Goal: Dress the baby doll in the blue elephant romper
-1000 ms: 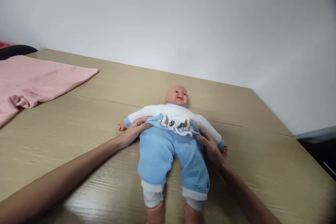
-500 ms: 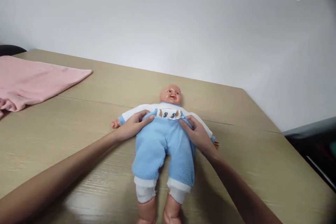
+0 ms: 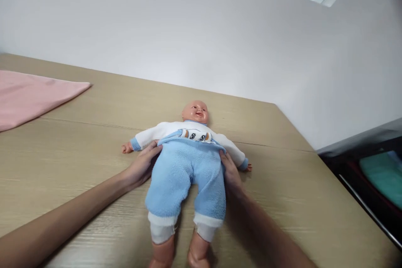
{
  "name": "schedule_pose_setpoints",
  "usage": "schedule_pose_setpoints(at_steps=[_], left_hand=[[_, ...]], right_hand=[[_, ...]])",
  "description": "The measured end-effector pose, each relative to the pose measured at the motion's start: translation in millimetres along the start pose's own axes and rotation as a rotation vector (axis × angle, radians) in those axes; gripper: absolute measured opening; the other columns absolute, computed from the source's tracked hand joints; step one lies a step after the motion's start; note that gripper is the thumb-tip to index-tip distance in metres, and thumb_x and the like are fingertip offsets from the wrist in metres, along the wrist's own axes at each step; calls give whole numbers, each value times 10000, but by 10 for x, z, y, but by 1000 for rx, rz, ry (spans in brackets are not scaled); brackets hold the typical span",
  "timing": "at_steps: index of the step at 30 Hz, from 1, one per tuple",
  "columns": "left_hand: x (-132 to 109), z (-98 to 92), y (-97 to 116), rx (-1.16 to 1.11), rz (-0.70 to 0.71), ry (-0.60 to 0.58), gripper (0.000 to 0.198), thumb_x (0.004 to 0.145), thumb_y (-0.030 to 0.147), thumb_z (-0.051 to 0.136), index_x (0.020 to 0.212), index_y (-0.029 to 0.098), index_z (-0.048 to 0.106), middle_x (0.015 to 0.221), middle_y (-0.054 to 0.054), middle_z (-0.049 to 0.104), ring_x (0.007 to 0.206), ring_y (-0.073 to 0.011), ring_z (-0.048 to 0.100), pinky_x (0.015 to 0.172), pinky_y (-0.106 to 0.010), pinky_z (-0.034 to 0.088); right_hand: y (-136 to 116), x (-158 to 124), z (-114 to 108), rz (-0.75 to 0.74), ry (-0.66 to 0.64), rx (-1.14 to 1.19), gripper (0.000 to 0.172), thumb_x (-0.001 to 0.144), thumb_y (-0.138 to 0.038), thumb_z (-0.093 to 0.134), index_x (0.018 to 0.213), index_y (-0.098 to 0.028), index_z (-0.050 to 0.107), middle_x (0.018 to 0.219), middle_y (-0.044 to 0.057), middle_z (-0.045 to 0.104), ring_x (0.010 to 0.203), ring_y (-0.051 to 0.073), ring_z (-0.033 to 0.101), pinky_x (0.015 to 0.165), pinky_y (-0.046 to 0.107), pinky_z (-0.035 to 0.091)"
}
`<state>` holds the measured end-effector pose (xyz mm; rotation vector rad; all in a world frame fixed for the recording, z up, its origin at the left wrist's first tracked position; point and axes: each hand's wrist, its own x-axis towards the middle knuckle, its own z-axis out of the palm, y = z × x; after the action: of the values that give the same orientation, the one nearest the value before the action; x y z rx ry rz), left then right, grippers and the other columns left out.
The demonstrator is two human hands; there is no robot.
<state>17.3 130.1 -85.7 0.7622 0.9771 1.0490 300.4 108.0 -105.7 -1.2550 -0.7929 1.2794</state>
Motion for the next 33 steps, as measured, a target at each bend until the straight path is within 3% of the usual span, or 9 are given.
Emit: schedule_pose_setpoints(at_steps=[4,9,13,17,22,25,27,30,33], left_hand=[[56,84,-22,-76,-16,-23,485,799,402,886,1212,243,688,1155,-59,791,1087,-289,734,880,-354,572],[207,-116,116,-47,21,-192,223,775,295,747,984,222,714,1032,-64,798,1032,-302,735,859,-392,577],[247,-271,231,13,44,-246,133,722,327,701,796,220,670,862,-85,759,919,-310,726,768,-408,564],[245,-279,198,19,60,-289,259,768,469,754,788,227,664,847,-96,748,952,-342,725,839,-456,575],[240,-240,64,97,210,-85,400,939,615,713,895,220,665,829,-24,654,832,-227,616,784,-346,515],[184,-226,52,303,434,118,386,1017,570,662,860,222,611,820,17,556,815,-183,513,791,-297,450],[134,-210,65,412,555,231,351,1052,547,621,909,227,628,875,12,582,881,-193,527,853,-299,445],[81,-181,69,439,654,318,339,1074,567,579,1003,242,644,961,-9,654,964,-214,580,928,-320,466],[71,-170,30,393,714,299,345,1068,584,591,995,247,613,935,-6,645,924,-204,588,907,-318,483]], right_hand=[[-135,86,94,21,-100,-43,546,818,-680,784,1186,-282,720,1142,40,807,1168,296,692,1027,420,558],[-300,160,-20,-114,-161,-198,311,853,-508,734,1013,-246,683,1020,28,750,980,253,677,901,360,550],[-425,225,-71,-181,-199,-243,245,852,-478,660,919,-266,558,862,0,632,804,222,595,751,328,509],[-521,336,60,-233,-274,-409,238,882,-477,555,996,-268,567,906,6,642,863,234,607,815,343,515],[-553,382,291,-248,-223,-682,187,826,-342,619,983,-241,604,999,47,679,1015,285,611,1019,456,475],[-646,243,462,-443,-99,-851,351,835,-214,580,1185,-215,578,1257,131,652,1216,328,565,1135,528,403],[-770,132,618,-599,-86,-939,415,856,-142,531,1264,-210,563,1331,149,637,1268,329,550,1155,528,399],[-994,65,942,-754,-203,-973,302,925,-118,497,1179,-224,620,1243,121,697,1226,317,581,1126,498,434],[-1160,201,1381,-876,-369,-1010,178,989,-134,508,1050,-211,656,1130,95,748,1162,283,632,1145,468,430]])
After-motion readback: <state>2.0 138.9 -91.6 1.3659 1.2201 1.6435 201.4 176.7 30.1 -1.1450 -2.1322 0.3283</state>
